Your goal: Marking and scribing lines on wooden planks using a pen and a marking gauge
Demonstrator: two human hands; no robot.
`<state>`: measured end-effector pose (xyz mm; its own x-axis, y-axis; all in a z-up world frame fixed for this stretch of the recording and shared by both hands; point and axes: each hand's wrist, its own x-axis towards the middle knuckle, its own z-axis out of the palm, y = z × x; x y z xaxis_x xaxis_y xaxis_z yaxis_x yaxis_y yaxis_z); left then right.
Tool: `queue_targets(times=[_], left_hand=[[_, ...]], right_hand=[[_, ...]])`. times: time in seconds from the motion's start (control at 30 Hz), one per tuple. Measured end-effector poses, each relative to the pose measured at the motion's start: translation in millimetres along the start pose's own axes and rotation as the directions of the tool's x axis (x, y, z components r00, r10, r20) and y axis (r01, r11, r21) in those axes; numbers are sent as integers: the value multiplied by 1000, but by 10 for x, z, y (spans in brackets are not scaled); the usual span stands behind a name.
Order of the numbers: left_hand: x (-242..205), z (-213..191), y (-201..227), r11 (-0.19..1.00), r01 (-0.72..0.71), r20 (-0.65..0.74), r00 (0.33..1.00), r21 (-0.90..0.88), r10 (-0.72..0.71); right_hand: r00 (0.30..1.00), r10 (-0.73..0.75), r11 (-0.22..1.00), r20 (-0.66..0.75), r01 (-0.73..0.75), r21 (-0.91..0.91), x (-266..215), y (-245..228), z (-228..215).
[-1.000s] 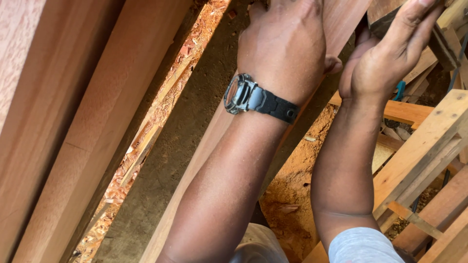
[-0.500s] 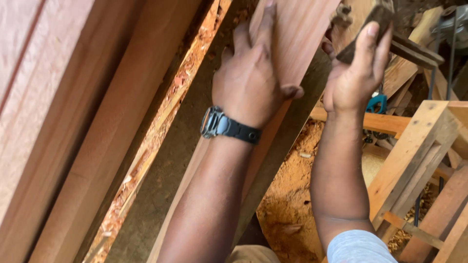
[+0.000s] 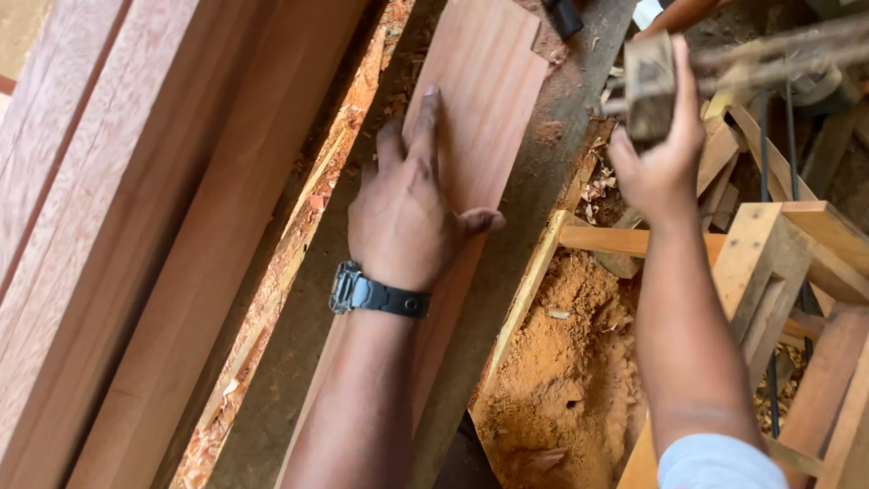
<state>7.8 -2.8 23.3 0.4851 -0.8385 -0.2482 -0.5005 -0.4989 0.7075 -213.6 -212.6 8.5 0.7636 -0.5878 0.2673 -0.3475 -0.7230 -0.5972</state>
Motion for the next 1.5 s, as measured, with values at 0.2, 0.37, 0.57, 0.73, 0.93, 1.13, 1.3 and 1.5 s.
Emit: queue_targets(times=[0.2, 0.37, 0.57, 0.73, 0.93, 1.13, 1.3, 1.5], left_hand=[[-44, 112, -95, 997, -67, -105, 992, -37, 63], [-46, 44, -100, 994, -6, -51, 999, -112, 1], [2, 36, -104, 997, 24, -11, 1000, -70, -25], [-1, 54, -123, 997, 23, 6, 1000, -69, -23], [18, 65, -129, 998, 10, -27, 1000, -61, -12], [12, 76, -126, 997, -6, -31, 1000, -81, 4], [5, 115, -127, 999, 8, -28, 1000, -43, -9], [-4, 127, -153, 998, -19, -41, 999, -55, 16]], right_hand=[[990, 32, 995, 140, -18, -99, 722, 413, 202], [970, -169, 924, 176, 218, -314, 814, 840, 235], [950, -212, 797, 230, 305, -521, 851, 774, 195], [955, -187, 735, 232, 292, -611, 835, 931, 229], [965, -152, 759, 215, 253, -599, 850, 1068, 208], [973, -19, 712, 231, 175, -680, 821, 1166, 205], [969, -246, 790, -12, 194, -582, 710, 1031, 155], [982, 99, 784, 160, 22, -621, 792, 1038, 196]])
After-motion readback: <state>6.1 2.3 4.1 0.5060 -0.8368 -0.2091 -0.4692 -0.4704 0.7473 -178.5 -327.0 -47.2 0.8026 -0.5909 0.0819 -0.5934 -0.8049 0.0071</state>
